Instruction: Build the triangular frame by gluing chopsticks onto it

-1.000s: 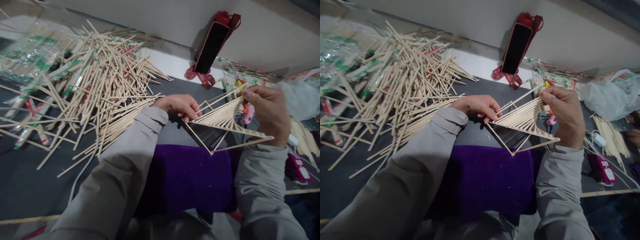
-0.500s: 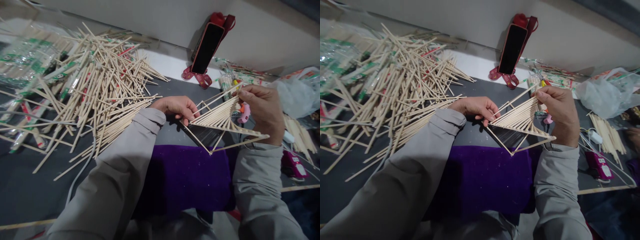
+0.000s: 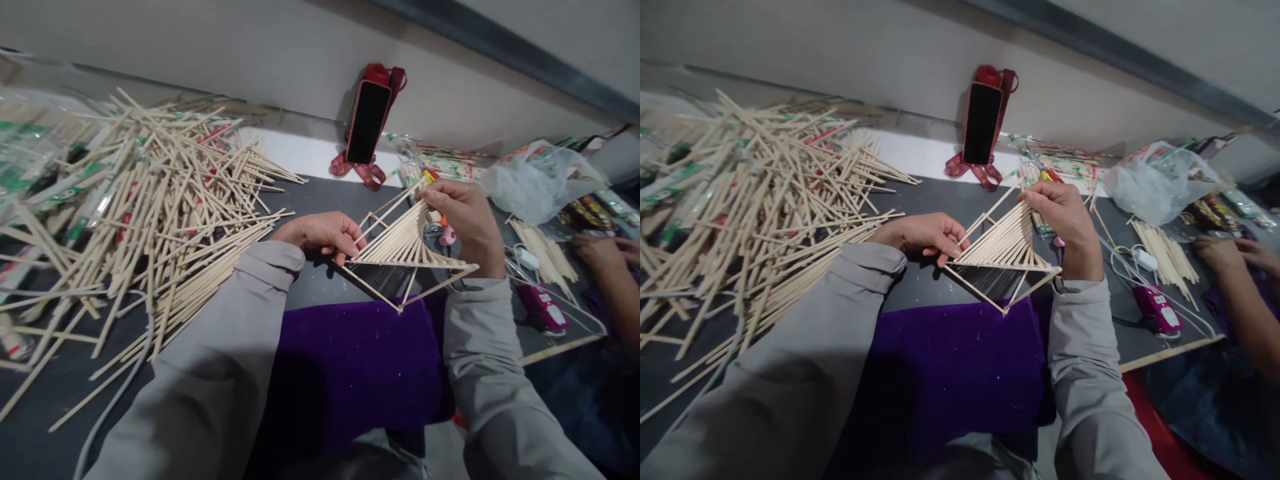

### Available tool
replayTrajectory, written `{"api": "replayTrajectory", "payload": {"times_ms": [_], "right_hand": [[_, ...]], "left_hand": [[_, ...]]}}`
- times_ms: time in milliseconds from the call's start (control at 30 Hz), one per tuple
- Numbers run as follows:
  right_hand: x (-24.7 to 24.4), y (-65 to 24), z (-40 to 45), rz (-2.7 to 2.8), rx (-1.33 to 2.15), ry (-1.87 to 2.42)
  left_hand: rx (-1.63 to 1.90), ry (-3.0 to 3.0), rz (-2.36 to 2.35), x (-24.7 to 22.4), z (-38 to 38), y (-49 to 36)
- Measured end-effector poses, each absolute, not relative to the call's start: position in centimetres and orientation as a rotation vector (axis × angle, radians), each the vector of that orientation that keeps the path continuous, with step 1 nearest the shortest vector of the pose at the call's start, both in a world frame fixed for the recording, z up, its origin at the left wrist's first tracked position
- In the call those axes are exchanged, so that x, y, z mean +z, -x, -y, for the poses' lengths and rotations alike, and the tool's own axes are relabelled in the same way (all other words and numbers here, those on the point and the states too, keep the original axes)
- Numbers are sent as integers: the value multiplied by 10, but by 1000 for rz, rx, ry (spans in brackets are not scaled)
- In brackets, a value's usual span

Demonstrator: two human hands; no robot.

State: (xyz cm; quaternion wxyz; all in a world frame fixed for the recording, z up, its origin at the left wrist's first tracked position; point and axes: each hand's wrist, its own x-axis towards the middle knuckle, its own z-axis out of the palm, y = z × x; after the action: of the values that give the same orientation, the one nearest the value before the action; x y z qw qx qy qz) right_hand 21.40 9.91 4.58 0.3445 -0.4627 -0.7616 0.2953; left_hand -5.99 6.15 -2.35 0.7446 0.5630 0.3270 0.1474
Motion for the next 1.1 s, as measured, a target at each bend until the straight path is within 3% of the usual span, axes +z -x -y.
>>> {"api": "replayTrajectory", "payload": {"times_ms": [800, 1100], "right_hand": [[48, -191, -111, 2072, 790, 1064], [69, -160, -151, 2222, 1073, 881]], "left_hand": [[268, -1208, -767, -24, -58, 61], [372, -1203, -769, -22, -55, 58]]}}
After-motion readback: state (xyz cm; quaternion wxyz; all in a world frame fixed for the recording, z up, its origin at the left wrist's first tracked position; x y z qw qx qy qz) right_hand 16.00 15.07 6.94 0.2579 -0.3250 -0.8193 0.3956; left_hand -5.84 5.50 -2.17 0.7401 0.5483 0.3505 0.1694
